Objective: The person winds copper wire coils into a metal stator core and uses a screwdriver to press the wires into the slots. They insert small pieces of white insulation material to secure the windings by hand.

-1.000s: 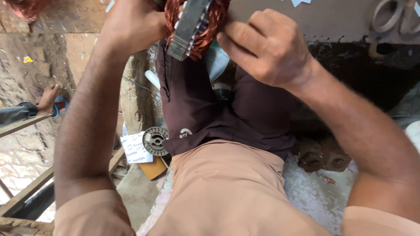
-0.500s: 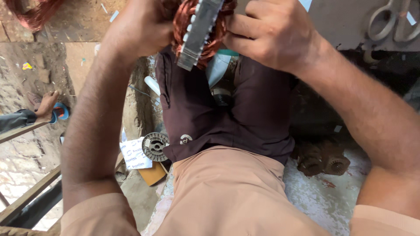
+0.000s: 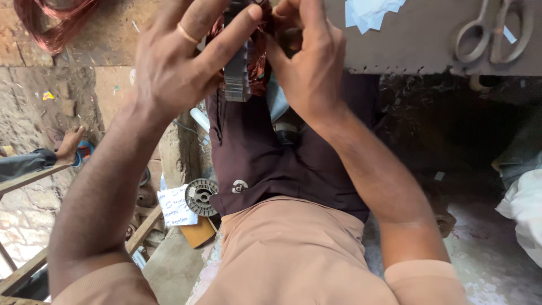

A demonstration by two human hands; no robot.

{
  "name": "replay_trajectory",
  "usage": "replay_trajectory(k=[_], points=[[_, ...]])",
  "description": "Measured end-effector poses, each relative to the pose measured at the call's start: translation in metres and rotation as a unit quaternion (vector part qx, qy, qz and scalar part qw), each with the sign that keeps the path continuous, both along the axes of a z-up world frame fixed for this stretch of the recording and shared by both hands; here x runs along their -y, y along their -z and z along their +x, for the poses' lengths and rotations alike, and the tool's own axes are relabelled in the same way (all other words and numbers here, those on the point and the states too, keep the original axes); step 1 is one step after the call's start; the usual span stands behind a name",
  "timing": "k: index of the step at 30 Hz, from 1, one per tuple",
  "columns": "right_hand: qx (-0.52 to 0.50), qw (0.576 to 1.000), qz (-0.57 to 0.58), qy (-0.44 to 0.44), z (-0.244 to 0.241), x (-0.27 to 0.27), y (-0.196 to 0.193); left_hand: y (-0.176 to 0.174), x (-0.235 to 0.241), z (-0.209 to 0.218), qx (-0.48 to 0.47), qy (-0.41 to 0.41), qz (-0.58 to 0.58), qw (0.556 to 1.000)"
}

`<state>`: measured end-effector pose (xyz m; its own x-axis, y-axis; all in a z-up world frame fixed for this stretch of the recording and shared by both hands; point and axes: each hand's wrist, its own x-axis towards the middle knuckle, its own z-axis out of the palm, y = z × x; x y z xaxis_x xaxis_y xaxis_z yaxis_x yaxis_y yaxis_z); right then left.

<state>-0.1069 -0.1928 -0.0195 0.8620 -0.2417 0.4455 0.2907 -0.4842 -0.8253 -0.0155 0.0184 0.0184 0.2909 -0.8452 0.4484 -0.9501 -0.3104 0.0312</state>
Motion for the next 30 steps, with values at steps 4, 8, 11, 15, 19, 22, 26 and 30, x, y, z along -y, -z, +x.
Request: replay_trajectory(k=[4,8,11,15,19,22,26,30], points=[[0.033,0.999,0.039,0.009,0.001,-0.008,0.01,0.001,0.003,-0.003,-0.086,0.001,-0.024,0.996],[0.048,0.998,-0.027,0.041,-0.004,-0.007,0.017,0.005,0.001,0.0,-0.091,-0.001,-0.026,0.995],[0.107,0.99,-0.079,0.045,-0.003,-0.008,0.019,0.014,-0.002,0.001,-0.094,-0.011,-0.038,0.995],[0.115,0.987,-0.087,0.066,-0.003,-0.011,0.018,0.029,-0.004,0.001,-0.069,-0.033,-0.031,0.997],[0.092,0.991,-0.078,0.064,-0.002,-0.011,0.018,0.026,-0.006,-0.003,-0.051,-0.041,-0.002,0.998],[0.09,0.991,-0.061,0.078,-0.001,-0.012,0.022,0.021,-0.003,-0.007,-0.063,-0.04,-0.024,0.997],[0.087,0.993,-0.039,0.074,-0.007,-0.01,0.025,0.02,-0.002,-0.005,-0.079,-0.025,-0.046,0.995],[0.066,0.996,-0.039,0.036,-0.006,-0.004,0.014,0.022,0.002,0.005,-0.051,-0.016,-0.041,0.998]])
